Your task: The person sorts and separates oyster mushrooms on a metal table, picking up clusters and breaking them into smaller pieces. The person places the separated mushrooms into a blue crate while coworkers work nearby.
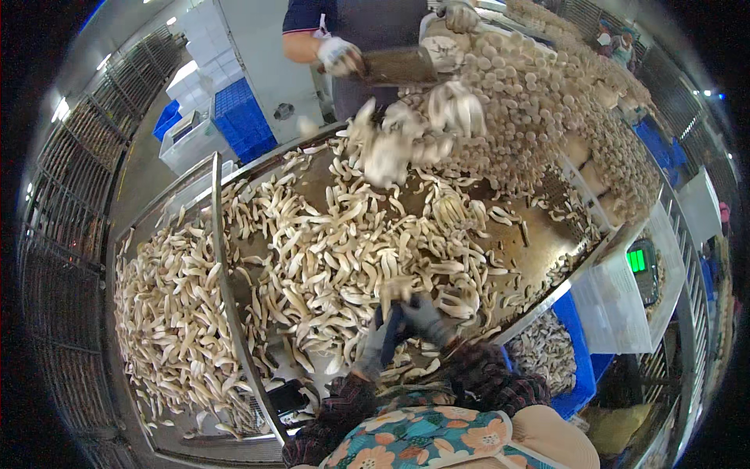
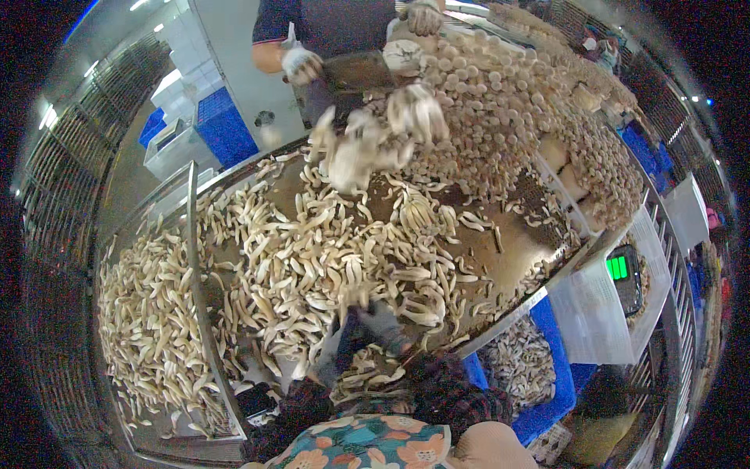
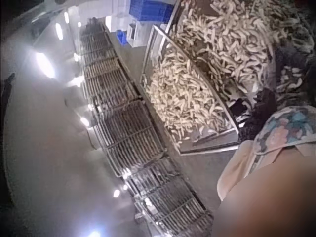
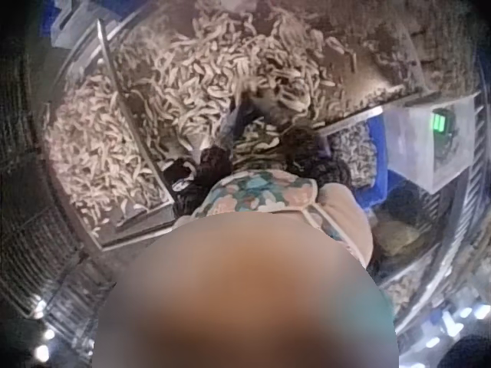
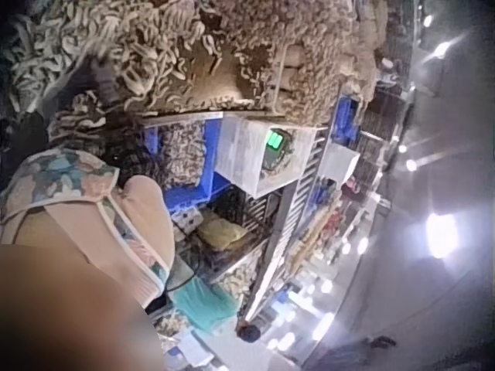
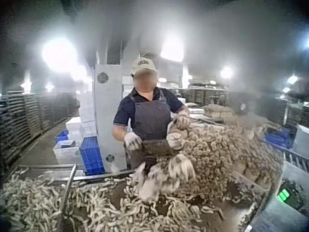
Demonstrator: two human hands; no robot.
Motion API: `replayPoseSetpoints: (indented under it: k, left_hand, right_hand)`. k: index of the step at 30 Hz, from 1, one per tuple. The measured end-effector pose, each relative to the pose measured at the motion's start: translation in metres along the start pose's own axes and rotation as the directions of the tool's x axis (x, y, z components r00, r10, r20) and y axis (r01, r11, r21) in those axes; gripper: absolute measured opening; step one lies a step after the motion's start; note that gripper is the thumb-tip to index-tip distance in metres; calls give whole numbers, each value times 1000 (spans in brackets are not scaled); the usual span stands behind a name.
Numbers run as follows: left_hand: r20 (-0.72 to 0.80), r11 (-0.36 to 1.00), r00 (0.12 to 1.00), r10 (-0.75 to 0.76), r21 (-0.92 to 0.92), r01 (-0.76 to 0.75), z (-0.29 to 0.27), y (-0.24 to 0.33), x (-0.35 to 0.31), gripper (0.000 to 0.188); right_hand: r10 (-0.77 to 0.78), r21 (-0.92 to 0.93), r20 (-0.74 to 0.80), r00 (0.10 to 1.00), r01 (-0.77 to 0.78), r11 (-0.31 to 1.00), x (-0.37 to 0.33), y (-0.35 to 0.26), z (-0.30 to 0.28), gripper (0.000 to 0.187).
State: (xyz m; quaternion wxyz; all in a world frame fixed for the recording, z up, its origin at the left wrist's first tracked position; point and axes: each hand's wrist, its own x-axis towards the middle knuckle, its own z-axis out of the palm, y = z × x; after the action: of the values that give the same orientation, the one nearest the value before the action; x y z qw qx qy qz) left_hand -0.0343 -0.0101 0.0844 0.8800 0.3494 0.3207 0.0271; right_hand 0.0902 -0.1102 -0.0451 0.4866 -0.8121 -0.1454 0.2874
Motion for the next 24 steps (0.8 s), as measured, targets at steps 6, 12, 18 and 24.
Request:
replayPoseSetpoints:
  k: [6, 12, 18, 24]
  left_hand:
    - [-210, 985, 965, 158, 105, -138, -32, 5, -4, 38]
    - [-246, 951, 929, 277, -68, -302, -69, 0, 11, 31]
    - [95, 683, 861, 500, 567, -459, -106, -9, 33, 25]
    - [-197, 432, 569, 799, 845, -315, -94, 24, 27, 32]
  right_hand:
    - [233, 507, 101, 967, -251, 825, -51, -107, -8, 53]
    - [-12, 211, 30, 999, 5, 978, -50, -115, 15, 73]
    - [202, 427, 116, 973, -232, 874, -26, -85, 29, 79]
    - [-31, 177, 165, 986, 1, 984, -47, -124, -31, 86]
